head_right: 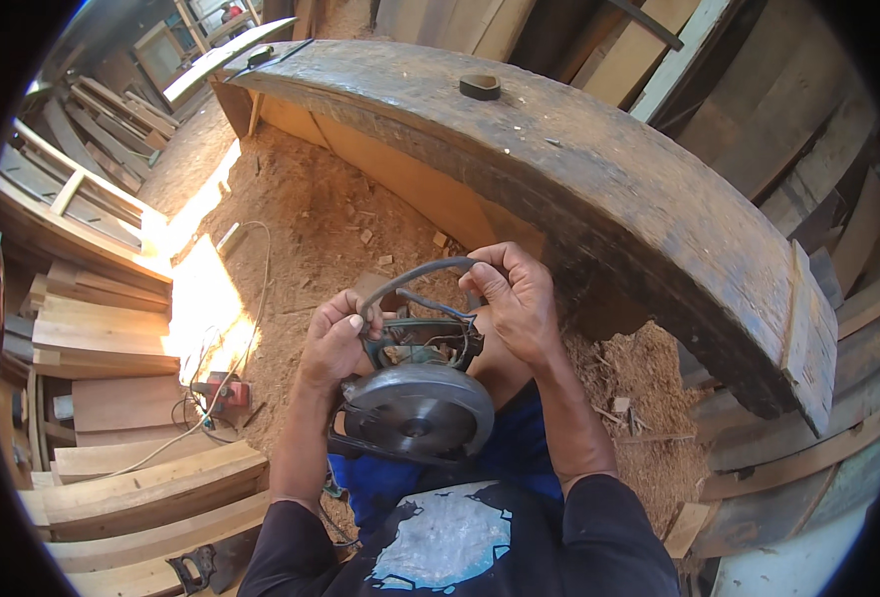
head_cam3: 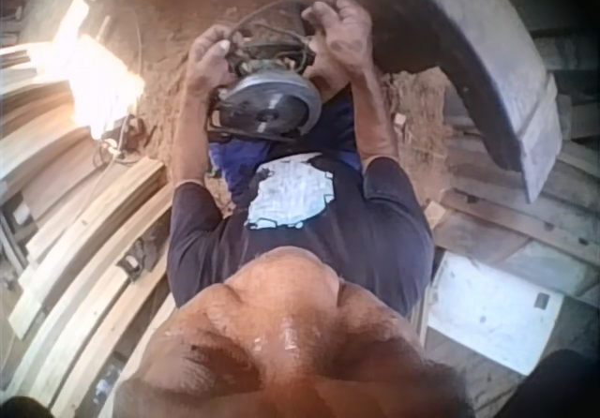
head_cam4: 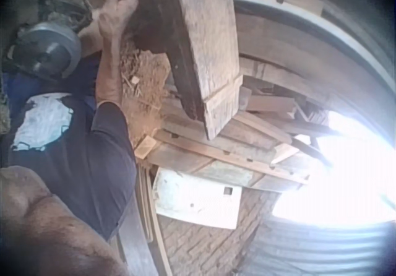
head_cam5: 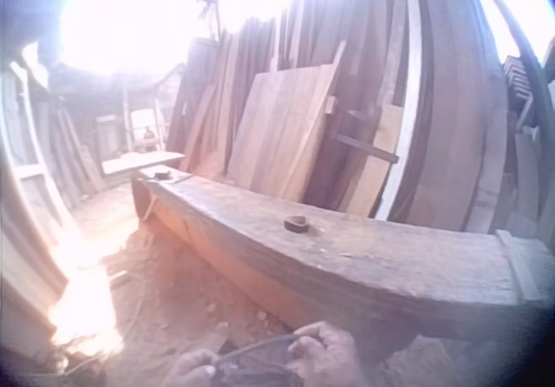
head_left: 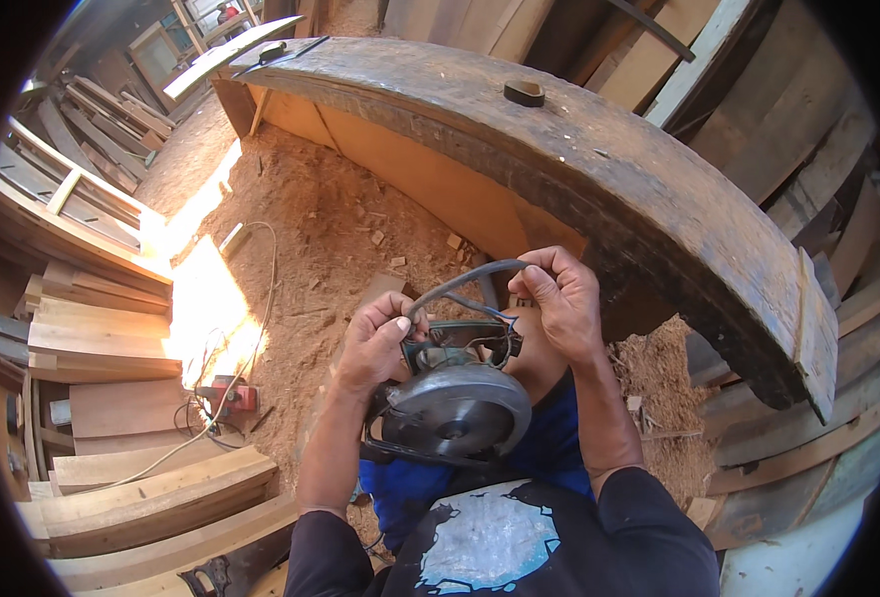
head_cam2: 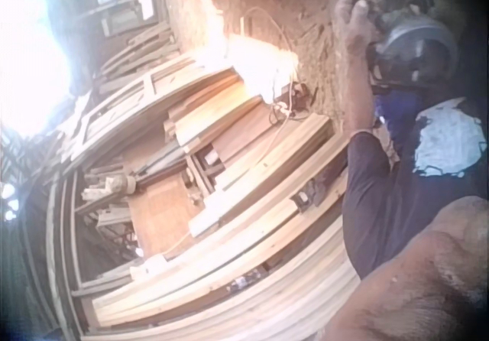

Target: The person is stripping the outer insulation from a power cable on a circular saw using a blade while sitting on the ground.

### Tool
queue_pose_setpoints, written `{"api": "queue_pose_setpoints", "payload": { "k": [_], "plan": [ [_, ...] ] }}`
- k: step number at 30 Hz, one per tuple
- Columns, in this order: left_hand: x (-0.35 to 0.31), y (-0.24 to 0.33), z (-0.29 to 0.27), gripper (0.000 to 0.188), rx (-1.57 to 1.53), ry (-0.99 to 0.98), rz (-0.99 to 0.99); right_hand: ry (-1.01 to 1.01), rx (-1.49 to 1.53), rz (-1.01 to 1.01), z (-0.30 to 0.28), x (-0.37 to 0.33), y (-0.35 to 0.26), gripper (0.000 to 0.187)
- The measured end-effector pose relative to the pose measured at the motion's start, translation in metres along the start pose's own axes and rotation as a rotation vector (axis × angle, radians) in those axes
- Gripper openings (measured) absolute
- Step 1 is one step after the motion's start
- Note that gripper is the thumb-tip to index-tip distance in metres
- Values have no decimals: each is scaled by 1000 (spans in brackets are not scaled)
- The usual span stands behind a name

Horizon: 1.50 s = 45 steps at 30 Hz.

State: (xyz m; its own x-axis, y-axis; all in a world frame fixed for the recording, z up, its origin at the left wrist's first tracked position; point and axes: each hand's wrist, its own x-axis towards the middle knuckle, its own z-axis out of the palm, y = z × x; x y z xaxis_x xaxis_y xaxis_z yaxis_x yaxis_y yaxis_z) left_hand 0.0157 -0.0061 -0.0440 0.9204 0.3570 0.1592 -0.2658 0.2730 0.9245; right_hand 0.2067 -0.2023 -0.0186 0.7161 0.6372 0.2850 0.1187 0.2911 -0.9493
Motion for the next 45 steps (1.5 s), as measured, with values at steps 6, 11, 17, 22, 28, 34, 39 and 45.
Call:
{"api": "queue_pose_setpoints", "payload": {
  "k": [6,11,17,22,28,34,39,45],
  "plan": [
    [1,-2,-1,10,-16,-8,36,-62,79,70,-7,2,11,18],
    [4,0,2,8,-33,-5,58,-191,-16,72,-19,-3,30,27],
    [5,-2,-1,8,-39,11,48,-358,-8,199,-24,-5,30,24],
    [5,-5,-3,9,-43,3,63,-428,-33,184,-27,-7,32,19],
    [6,-7,-5,11,-42,-9,70,-326,24,188,-24,-12,38,18],
    [6,-6,-5,11,-38,-11,86,-177,214,256,-22,-16,53,19],
    [5,-3,-1,9,-38,12,69,-132,220,268,-21,-20,59,20],
    [6,-4,-2,9,-37,13,65,-129,242,274,-21,-22,65,21]
  ]
}}
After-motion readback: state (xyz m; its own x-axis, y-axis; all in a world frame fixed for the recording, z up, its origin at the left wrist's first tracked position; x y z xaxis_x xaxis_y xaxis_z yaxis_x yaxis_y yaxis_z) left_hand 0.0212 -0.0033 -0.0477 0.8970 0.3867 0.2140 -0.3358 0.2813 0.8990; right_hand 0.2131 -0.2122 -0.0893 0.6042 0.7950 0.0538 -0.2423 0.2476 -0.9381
